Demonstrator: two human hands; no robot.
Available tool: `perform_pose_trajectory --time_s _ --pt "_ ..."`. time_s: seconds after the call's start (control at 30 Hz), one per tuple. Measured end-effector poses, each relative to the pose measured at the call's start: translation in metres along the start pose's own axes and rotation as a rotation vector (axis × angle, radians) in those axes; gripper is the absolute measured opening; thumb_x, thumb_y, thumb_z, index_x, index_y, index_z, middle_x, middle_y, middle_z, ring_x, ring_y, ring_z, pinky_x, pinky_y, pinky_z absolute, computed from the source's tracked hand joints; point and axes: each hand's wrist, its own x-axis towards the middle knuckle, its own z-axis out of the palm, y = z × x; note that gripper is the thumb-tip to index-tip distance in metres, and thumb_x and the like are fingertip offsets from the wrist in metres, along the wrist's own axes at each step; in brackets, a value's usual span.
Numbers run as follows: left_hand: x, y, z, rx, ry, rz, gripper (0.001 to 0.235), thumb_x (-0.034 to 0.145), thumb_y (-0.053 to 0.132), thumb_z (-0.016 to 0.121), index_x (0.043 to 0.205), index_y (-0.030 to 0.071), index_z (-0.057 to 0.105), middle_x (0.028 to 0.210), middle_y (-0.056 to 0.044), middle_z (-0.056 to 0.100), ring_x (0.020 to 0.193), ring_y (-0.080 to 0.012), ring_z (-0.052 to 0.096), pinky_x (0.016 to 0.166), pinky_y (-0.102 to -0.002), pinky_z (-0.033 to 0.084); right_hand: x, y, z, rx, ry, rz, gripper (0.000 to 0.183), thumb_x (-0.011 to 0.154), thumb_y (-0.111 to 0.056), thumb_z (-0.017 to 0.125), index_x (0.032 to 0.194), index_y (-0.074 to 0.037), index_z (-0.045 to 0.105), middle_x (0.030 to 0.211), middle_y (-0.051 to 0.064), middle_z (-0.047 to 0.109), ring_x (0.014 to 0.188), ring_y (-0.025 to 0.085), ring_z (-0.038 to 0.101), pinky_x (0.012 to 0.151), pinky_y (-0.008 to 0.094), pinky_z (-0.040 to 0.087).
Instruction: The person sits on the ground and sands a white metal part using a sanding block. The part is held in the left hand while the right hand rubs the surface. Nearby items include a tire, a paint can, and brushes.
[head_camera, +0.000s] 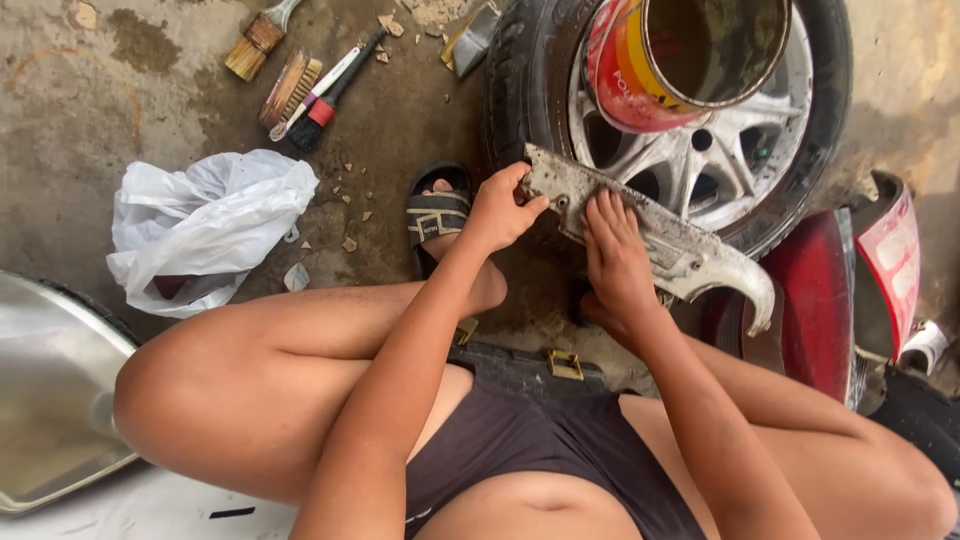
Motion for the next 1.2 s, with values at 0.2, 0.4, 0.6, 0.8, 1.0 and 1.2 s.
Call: perform_pose_trajectory --time_s 0.2,0.4,0.6,0.8,1.0,1.2 --pt "-0.015 0.031 -0.012 0.047 -0.071 -0.039 0.078 0.101 0.045 0.065 0.151 -0.009 0.038 0.144 -0.034 0.050 0.131 -0.0430 0.057 0.101 -0.056 0.056 0.036 -0.025 0.001 0.011 0.073 0.036 0.046 0.106 -0.007 0.060 0.150 0.001 0.053 0.154 0.026 0.048 0.143 0.043 0.043 0.116 0.057 0.035" --pt "0.005 -0.014 0.022 -0.010 0.147 0.008 0.073 0.099 0.044 0.072 0.141 -0.011 0.051 0.130 -0.035 0.062 0.121 -0.0425 0.065 0.087 -0.053 0.062 0.007 -0.022 0.007 0.008 0.043 0.052 0.045 0.107 -0.005 0.058 0.151 0.001 0.053 0.155 0.026 0.046 0.144 0.042 0.041 0.118 0.056 0.031" --pt "-0.008 0.019 0.011 0.015 0.109 -0.060 0.076 0.097 0.043 0.074 0.145 -0.011 0.047 0.146 -0.035 0.049 0.142 -0.0476 0.042 0.112 -0.063 0.045 0.020 -0.022 0.018 -0.016 0.080 0.136 0.048 0.108 -0.008 0.057 0.155 -0.002 0.048 0.161 0.022 0.041 0.149 0.037 0.036 0.120 0.054 0.029" --pt "0.017 -0.012 0.025 0.133 0.328 0.115 0.039 0.079 0.040 0.085 0.072 0.010 0.060 0.056 -0.010 0.056 0.060 -0.0222 0.062 0.054 -0.035 0.045 0.033 -0.007 0.037 -0.009 0.166 0.142 0.046 0.109 -0.005 0.056 0.155 -0.001 0.048 0.160 0.022 0.041 0.149 0.037 0.035 0.120 0.055 0.028" --pt "0.014 -0.008 0.024 0.130 0.342 0.126 0.043 0.083 0.039 0.083 0.071 0.008 0.055 0.053 -0.009 0.048 0.056 -0.0195 0.052 0.052 -0.035 0.041 -0.019 -0.041 0.028 0.003 0.085 0.190 0.050 0.107 -0.004 0.055 0.156 -0.003 0.047 0.162 0.021 0.038 0.150 0.037 0.033 0.121 0.055 0.026" --pt "-0.001 0.009 0.018 0.120 0.187 -0.071 0.067 0.095 0.043 0.076 0.137 -0.005 0.057 0.135 -0.029 0.062 0.136 -0.0428 0.052 0.107 -0.054 0.051 0.040 -0.008 0.044 -0.023 0.161 0.194 0.048 0.109 -0.008 0.057 0.155 -0.004 0.046 0.161 0.019 0.041 0.150 0.035 0.035 0.121 0.054 0.030"
